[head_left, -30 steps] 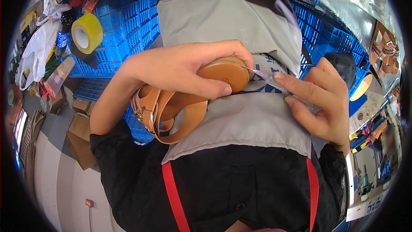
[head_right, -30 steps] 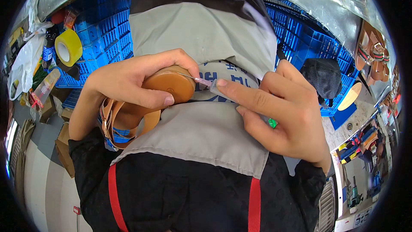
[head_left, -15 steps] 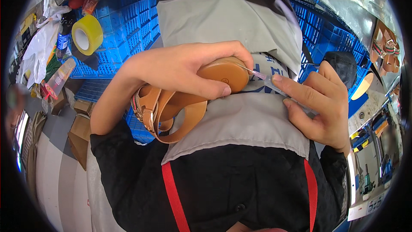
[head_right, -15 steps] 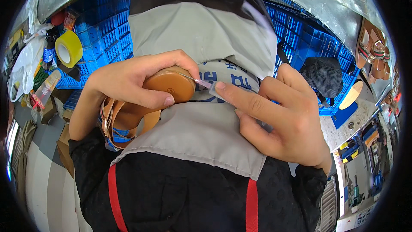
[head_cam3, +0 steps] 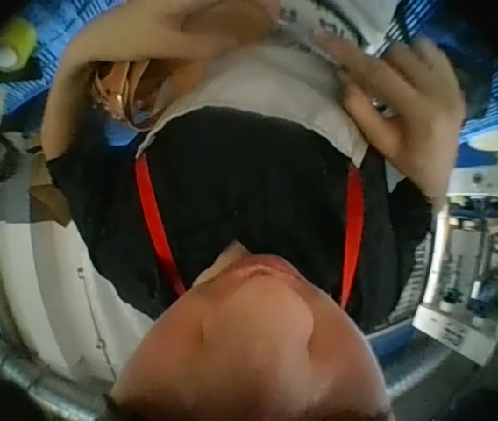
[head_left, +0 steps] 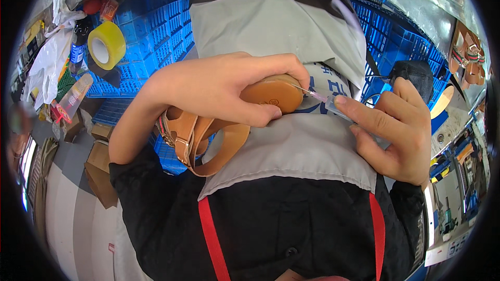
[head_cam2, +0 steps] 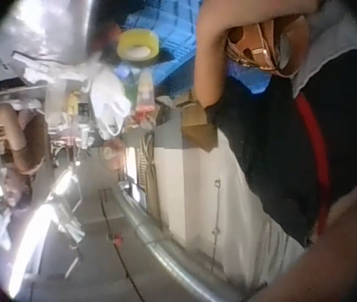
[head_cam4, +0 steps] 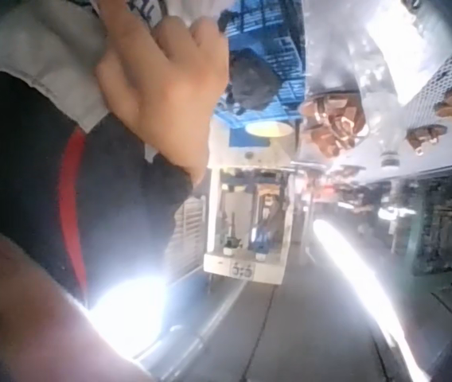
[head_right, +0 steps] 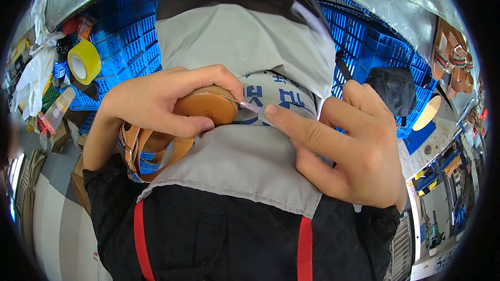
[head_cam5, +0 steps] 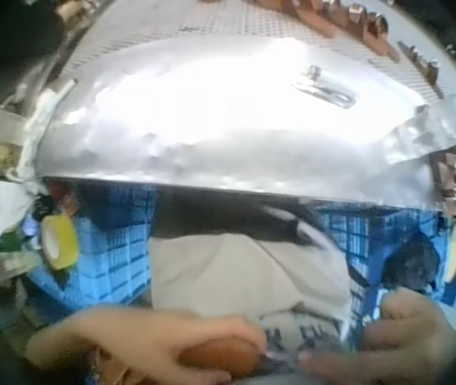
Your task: Apply adhesive with a syringe to precisely glue leather straps on sandals at a factory assembly conveyor belt line.
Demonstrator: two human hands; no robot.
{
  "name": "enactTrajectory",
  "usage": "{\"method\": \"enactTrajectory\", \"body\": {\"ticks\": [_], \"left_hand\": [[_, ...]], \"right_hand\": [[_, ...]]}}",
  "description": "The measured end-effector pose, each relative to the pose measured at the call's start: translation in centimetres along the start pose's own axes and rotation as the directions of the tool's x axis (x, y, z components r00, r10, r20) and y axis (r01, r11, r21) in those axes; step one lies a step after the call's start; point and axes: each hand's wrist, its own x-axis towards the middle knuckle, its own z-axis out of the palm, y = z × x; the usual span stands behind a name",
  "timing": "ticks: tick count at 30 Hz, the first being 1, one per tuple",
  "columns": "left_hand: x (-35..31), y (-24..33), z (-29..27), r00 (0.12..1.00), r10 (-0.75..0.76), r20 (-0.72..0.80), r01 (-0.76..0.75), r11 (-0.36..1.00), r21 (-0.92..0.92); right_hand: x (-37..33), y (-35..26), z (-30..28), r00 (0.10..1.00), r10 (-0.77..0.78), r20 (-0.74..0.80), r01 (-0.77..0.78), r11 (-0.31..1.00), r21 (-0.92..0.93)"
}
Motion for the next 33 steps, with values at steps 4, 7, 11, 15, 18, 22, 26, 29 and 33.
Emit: {"method": "enactTrajectory", "body": {"ticks": [4, 7, 11, 15, 18, 22, 26, 29, 33], "left_hand": [[0.0, -0.1, 0.2, 0.997, 0.065, -0.027, -0.063, 0.995, 0.077], [0.1, -0.5, 0.3, 0.995, 0.09, -0.035, -0.086, 0.992, 0.089], [0.2, -1.1, 0.4, 0.989, 0.14, -0.054, -0.135, 0.987, 0.083], [0.2, -1.2, 0.3, 0.991, 0.128, -0.048, -0.123, 0.989, 0.082], [0.1, -1.2, 0.3, 0.994, 0.097, -0.041, -0.094, 0.992, 0.082], [0.2, -1.4, 0.4, 0.988, 0.142, -0.059, -0.137, 0.987, 0.088], [0.2, -1.9, 0.5, 0.981, 0.179, -0.068, -0.175, 0.982, 0.07], [0.3, -2.2, 0.5, 0.972, 0.221, -0.075, -0.218, 0.975, 0.054], [0.4, -2.3, 0.5, 0.959, 0.266, -0.1, -0.265, 0.964, 0.023]], "right_hand": [[-0.2, -0.5, -0.1, 1.0, 0.002, -0.015, -0.002, 1.0, -0.004], [-0.3, -0.8, 0.1, 0.999, 0.005, -0.034, -0.005, 1.0, -0.017], [-0.5, -1.0, 0.1, 0.999, 0.014, -0.029, -0.015, 0.999, -0.033], [-0.6, -1.0, 0.3, 0.999, 0.019, -0.03, -0.02, 0.999, -0.032], [-0.7, -1.0, 0.4, 0.999, 0.02, -0.031, -0.021, 0.999, -0.028], [-0.7, -0.9, 0.6, 0.999, 0.011, -0.05, -0.011, 1.0, -0.011], [-0.8, -0.7, 0.8, 0.999, 0.003, -0.054, -0.004, 1.0, -0.01], [-0.8, -0.6, 0.9, 0.998, -0.013, -0.063, 0.012, 1.0, -0.015], [-0.8, -0.5, 1.3, 0.996, -0.004, -0.091, 0.004, 1.0, -0.004]]}}
